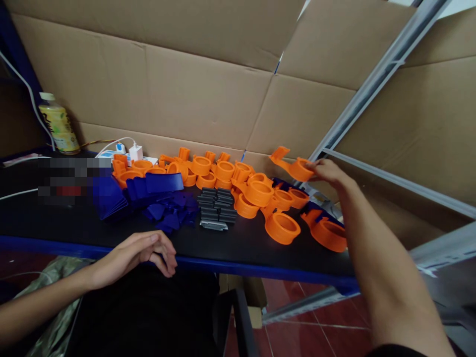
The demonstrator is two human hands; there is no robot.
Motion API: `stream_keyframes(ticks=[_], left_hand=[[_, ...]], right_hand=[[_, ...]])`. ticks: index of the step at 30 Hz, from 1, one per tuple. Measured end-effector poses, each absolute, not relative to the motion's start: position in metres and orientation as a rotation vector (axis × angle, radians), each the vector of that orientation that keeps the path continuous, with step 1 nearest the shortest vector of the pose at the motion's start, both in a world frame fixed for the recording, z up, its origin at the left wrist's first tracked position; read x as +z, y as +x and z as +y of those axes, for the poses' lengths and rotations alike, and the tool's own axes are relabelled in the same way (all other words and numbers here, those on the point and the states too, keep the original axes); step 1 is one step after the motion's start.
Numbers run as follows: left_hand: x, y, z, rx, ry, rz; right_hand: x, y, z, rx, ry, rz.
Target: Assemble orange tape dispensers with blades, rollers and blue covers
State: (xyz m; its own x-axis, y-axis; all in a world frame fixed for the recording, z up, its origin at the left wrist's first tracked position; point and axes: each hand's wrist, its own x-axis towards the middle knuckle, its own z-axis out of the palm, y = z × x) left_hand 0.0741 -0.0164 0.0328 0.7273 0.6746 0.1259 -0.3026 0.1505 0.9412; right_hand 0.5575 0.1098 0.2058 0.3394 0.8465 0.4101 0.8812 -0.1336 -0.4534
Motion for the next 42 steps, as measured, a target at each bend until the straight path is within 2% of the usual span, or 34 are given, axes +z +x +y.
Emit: stream_keyframes(ticks=[3, 6, 12, 16, 19, 29, 36, 39, 42], left_hand=[[0.034, 0.073, -0.017, 0.786, 1.240, 0.308], [0.035, 0.073, -0.019, 0.886, 1.274, 0.253], [0.040, 0.076, -0.030, 1.138, 1.211, 0.161], [0.050, 0.076, -0.038, 1.227, 0.974, 0.277], [0.053, 0.074, -0.038, 1.200, 0.872, 0.374], [0.042, 0.076, -0.034, 1.030, 0.925, 0.519], [0.043, 0.071, -0.034, 0.976, 0.795, 0.392], [0.046, 0.069, -0.032, 0.993, 0.848, 0.437], [0.048, 0.067, -0.029, 1.054, 0.956, 0.496]], right_hand=[[0.218, 0.528, 0.102, 0.007, -1.892, -1.531], [0.211, 0.476, 0.071, -0.071, -1.765, -1.565], [0.140, 0.334, -0.036, -0.244, -1.430, -1.974], [0.109, 0.287, -0.074, -0.238, -1.283, -2.331], [0.108, 0.279, -0.075, -0.089, -1.170, -2.468], [0.103, 0.270, -0.044, 0.187, -1.084, -2.298], [0.098, 0.277, -0.048, 0.377, -0.999, -2.217], [0.095, 0.287, -0.039, 0.329, -1.014, -2.226], [0.092, 0.301, -0.018, 0.100, -1.091, -2.288]])
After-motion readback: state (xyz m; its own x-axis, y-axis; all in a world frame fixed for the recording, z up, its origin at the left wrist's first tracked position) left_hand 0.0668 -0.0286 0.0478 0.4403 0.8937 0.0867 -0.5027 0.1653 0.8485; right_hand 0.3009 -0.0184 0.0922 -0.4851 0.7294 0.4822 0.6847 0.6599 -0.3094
